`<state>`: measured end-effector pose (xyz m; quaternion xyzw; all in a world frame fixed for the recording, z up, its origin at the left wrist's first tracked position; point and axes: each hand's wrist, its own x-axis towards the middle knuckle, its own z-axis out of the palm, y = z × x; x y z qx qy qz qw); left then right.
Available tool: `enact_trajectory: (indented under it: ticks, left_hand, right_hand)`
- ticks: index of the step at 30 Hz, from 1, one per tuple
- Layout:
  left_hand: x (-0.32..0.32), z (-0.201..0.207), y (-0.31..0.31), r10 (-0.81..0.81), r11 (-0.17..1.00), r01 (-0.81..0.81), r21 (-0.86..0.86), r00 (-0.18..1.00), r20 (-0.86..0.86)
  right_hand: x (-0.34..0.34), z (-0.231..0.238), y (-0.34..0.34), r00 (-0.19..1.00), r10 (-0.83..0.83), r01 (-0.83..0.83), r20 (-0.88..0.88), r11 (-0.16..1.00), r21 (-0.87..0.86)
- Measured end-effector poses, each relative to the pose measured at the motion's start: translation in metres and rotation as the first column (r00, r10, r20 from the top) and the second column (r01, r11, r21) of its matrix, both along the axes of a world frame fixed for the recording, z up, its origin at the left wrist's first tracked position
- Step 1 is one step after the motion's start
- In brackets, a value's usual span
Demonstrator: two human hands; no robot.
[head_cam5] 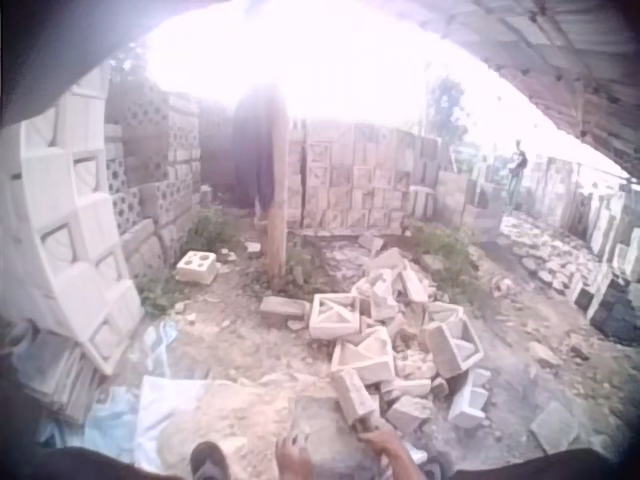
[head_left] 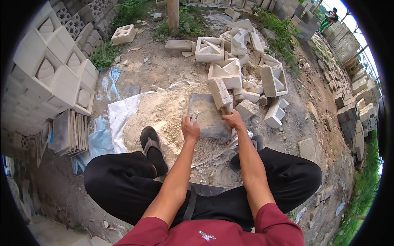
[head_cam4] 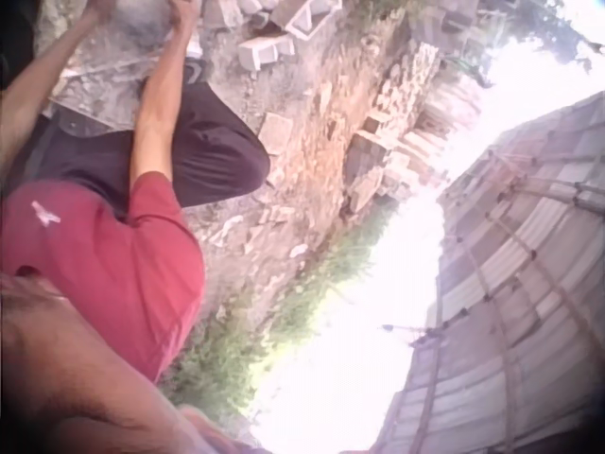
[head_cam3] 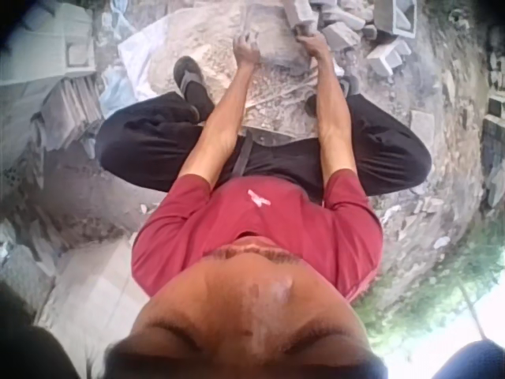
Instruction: The person breaks concrete vent blocks into smaller pieces using a hammer while sitting on the ground in an outdoor construction area.
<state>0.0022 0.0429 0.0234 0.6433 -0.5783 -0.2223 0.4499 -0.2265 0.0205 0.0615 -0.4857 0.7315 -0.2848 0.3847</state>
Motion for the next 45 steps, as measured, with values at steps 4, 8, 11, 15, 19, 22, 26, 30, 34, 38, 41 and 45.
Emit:
enact_trajectory:
  ticks: [4,8,11,15,19,22,26,30,34,38,41,45]
  left_hand:
    - [-0.008,-0.003,-0.002,0.01,1.0,-0.009,0.017,0.997,-0.074]
    - [0.014,-0.011,-0.003,0.129,0.99,-0.128,-0.061,0.992,0.008]
    - [0.017,-0.001,-0.01,0.186,0.982,-0.187,-0.003,0.975,-0.123]
    - [0.036,0.007,-0.017,0.253,0.966,-0.258,-0.026,0.96,-0.121]
    - [0.041,0.011,-0.013,0.222,0.972,-0.231,-0.052,0.966,-0.13]
    - [0.05,0.009,-0.012,0.226,0.964,-0.236,-0.126,0.97,-0.089]
    - [0.046,0.011,-0.007,0.238,0.967,-0.245,-0.072,0.966,-0.099]
    - [0.05,0.005,-0.015,0.279,0.955,-0.288,-0.076,0.954,-0.107]
    - [0.051,-0.007,-0.018,0.322,0.943,-0.33,-0.041,0.938,-0.129]
    - [0.023,-0.005,-0.018,0.286,0.958,-0.286,0.016,0.954,-0.093]
    - [0.004,-0.003,-0.016,0.144,0.989,-0.145,-0.022,0.988,-0.063]
    - [-0.022,-0.006,-0.005,-0.107,0.993,0.103,0.059,0.992,0.071]
  right_hand:
    - [-0.001,0.041,-0.004,1.0,0.019,-0.021,-0.022,0.998,-0.059]
    - [0.061,0.106,0.005,0.974,-0.078,0.118,0.214,0.977,-0.18]
    - [0.096,0.126,0.001,0.971,-0.089,0.143,0.221,0.959,-0.244]
    - [0.132,0.13,-0.007,0.97,0.072,-0.011,0.232,0.967,-0.256]
    - [0.15,0.145,-0.013,0.997,0.083,-0.081,-0.005,0.958,-0.275]
    - [0.159,0.148,-0.017,0.99,0.137,-0.14,-0.032,0.956,-0.258]
    - [0.135,0.138,-0.014,0.988,0.13,-0.146,-0.08,0.956,-0.256]
    - [0.101,0.136,-0.008,0.969,0.089,-0.16,-0.232,0.938,-0.308]
    - [0.066,0.134,0.005,0.984,0.121,-0.126,-0.132,0.992,-0.026]
    - [0.018,0.065,0.022,0.978,0.09,-0.106,-0.191,0.991,-0.077]
    - [-0.001,0.007,0.032,0.969,0.097,-0.117,-0.226,0.99,-0.079]
    - [-0.01,-0.032,0.044,0.984,0.074,-0.073,-0.16,0.997,0.012]
